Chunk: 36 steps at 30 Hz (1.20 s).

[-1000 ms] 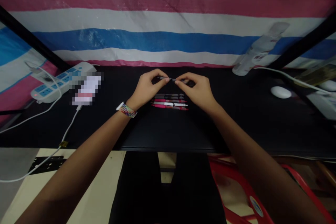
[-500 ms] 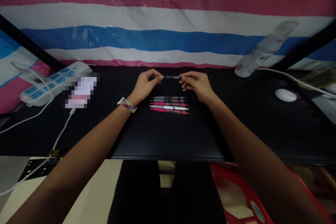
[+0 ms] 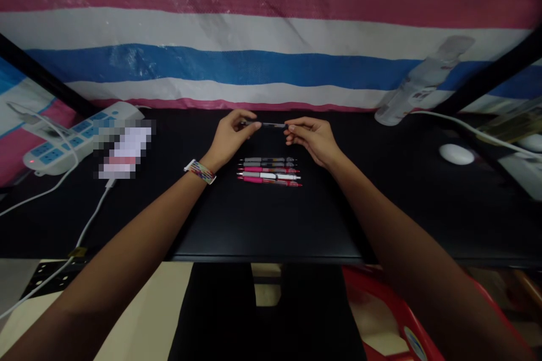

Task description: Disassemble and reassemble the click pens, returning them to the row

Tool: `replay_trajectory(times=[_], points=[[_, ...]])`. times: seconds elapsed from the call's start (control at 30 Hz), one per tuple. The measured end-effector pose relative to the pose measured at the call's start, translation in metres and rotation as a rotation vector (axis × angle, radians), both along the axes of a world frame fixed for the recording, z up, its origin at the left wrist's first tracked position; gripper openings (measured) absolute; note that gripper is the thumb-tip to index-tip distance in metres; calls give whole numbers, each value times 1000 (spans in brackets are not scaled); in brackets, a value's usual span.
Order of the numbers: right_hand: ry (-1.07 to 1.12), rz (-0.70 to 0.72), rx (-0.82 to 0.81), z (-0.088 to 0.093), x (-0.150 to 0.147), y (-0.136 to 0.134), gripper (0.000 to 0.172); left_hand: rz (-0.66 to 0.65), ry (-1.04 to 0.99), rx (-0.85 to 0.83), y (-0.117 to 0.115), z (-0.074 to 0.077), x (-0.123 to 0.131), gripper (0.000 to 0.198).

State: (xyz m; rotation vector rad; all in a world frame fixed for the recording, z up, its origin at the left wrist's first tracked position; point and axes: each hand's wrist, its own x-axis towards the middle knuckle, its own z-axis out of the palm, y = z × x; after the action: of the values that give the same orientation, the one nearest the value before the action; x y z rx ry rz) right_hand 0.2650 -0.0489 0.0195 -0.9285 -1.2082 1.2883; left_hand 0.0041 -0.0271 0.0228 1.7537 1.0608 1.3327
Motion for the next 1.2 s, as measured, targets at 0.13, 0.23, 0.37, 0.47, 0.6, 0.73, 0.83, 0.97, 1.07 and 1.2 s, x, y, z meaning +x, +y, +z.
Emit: replay_trajectory(times=[0.13, 0.23, 0.37, 0.47, 0.6, 0.73, 0.83, 0.97, 1.07, 1.2], points=[[55, 9, 4, -2, 1, 3, 33, 7, 10, -18, 2, -1, 1, 45], [70, 1, -4, -2, 1, 4, 27, 1, -38, -40, 3, -1, 1, 39], [81, -18, -27, -2, 0, 6, 21, -16, -43, -45, 2, 0, 1, 40], [69, -22, -34, -2, 0, 7, 22, -7, -52, -55, 1, 1, 1, 30], [66, -32, -35, -2, 0, 9, 19, -3, -6, -51, 1, 1, 1, 38], [64, -35, -38, -2, 0, 10, 12, -12, -42, -27, 2, -1, 0, 26], [70, -39, -38, -1, 0, 11, 12, -36, 17, -21, 2, -2, -1, 31], [86, -37, -35, -1, 0, 11, 12, -33, -6, -30, 1, -2, -1, 29], [88, -37, -44, -1, 0, 10, 13, -29, -12, -49, 1, -1, -1, 30], [110, -42, -44, -1, 0, 10, 10, 1, 12, -45, 1, -2, -1, 39]])
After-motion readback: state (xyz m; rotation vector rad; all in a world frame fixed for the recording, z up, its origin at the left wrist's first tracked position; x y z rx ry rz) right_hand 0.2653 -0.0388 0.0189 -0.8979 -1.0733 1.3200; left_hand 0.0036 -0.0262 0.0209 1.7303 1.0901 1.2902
